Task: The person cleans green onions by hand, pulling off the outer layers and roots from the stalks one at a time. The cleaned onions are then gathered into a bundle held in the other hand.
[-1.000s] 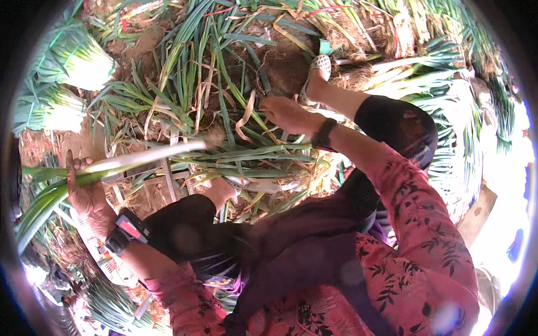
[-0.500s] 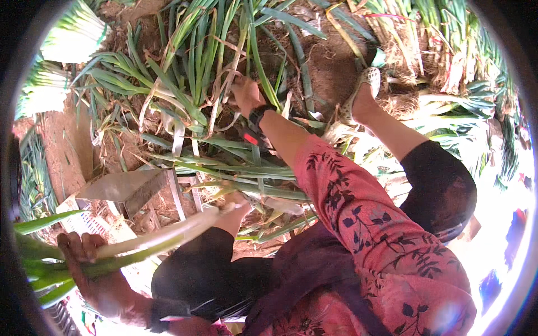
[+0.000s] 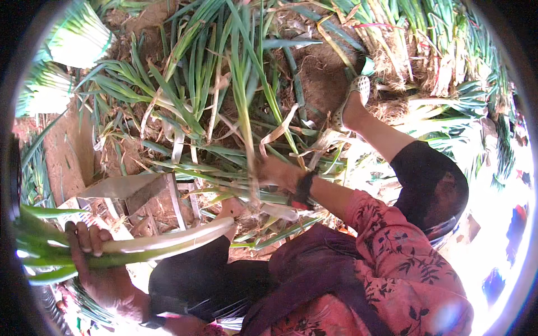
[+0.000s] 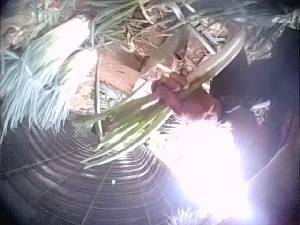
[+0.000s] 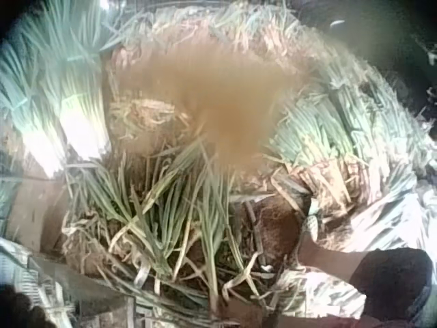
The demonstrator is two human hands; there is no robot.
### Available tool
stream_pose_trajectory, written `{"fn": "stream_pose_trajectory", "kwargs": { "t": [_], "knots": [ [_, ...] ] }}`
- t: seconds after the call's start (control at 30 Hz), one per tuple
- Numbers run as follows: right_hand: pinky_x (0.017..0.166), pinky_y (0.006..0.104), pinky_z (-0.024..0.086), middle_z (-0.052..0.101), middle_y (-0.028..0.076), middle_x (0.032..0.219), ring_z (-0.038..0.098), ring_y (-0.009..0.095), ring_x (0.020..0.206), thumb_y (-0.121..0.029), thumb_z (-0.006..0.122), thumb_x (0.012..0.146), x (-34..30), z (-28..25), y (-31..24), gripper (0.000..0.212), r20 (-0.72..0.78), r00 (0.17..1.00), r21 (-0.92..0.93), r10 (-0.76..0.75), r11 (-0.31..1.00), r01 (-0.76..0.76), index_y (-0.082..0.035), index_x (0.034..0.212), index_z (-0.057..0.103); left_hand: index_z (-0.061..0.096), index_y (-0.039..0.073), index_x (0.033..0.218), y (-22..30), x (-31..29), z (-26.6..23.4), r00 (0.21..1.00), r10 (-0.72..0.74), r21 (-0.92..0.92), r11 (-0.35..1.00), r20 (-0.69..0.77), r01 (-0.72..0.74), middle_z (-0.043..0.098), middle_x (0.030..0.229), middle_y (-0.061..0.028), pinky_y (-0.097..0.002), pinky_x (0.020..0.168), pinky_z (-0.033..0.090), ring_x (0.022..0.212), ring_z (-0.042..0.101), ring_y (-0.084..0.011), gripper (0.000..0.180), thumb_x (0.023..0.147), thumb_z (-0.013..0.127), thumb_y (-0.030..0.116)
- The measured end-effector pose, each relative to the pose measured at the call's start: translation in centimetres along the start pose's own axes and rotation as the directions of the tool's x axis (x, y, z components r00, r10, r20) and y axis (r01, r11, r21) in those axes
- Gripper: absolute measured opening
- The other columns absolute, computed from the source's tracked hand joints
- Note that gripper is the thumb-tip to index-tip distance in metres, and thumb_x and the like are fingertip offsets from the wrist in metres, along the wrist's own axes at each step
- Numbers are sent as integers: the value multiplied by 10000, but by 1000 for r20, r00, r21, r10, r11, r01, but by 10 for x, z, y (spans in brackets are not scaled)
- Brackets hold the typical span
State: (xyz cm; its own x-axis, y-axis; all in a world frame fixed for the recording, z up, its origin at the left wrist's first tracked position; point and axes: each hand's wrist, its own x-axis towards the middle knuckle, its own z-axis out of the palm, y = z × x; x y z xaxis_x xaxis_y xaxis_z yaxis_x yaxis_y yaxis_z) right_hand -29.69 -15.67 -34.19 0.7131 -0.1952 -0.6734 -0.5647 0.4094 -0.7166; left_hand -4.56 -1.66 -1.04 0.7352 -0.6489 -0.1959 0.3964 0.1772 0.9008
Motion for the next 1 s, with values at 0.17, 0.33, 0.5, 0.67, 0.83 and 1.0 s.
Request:
{"fn": "stream_pose_trajectory", "kwargs": {
  "t": [0.17,0.33,0.5,0.67,0.83,1.0],
  "knots": [
    [579,276,486,522,12,790,515,114,620,-221,532,935,-49,-3,-13,170,-151,986,651,62,757,52,-67,1002,514,530,-53,1198,-10,-7,9,992,44,88,996,-122,-33,409,737,20,-289,744,433,669,402,-96,387,867,626,124],
    [362,220,280,461,-24,638,365,37,419,-271,533,945,-64,-4,-92,217,-179,962,560,-206,783,272,-56,943,506,590,64,1067,-28,-5,15,992,122,126,985,-36,-117,621,816,19,-342,712,527,680,568,-80,327,793,724,180],
    [369,223,271,477,-14,617,357,35,410,-244,514,960,-148,26,-126,206,-301,889,159,-345,901,403,-40,946,536,559,32,1095,-40,-8,42,981,95,135,984,166,-118,626,1040,-126,-372,691,573,955,638,-235,348,831,693,214],
    [564,279,424,540,68,703,543,151,630,-168,567,926,-195,46,-103,274,-313,747,-163,-586,808,566,53,1077,509,560,31,1143,-45,-16,53,950,8,89,995,311,-38,615,1153,-140,-329,679,571,797,650,-170,331,850,671,140],
    [661,348,486,614,208,836,644,298,752,-97,634,857,-209,40,-91,347,-105,606,-561,-788,550,618,71,1130,500,533,12,1223,-38,-31,60,917,30,41,998,397,-51,605,1177,-116,-329,699,554,742,592,-130,418,842,671,111],
    [625,314,486,648,89,860,633,202,754,-260,607,911,-207,49,-139,398,-102,809,-37,-579,815,579,47,1148,518,516,-7,1232,-43,-43,59,904,51,86,992,424,-96,599,1168,-132,-313,710,529,708,566,-132,424,837,652,66]
  ]
}}
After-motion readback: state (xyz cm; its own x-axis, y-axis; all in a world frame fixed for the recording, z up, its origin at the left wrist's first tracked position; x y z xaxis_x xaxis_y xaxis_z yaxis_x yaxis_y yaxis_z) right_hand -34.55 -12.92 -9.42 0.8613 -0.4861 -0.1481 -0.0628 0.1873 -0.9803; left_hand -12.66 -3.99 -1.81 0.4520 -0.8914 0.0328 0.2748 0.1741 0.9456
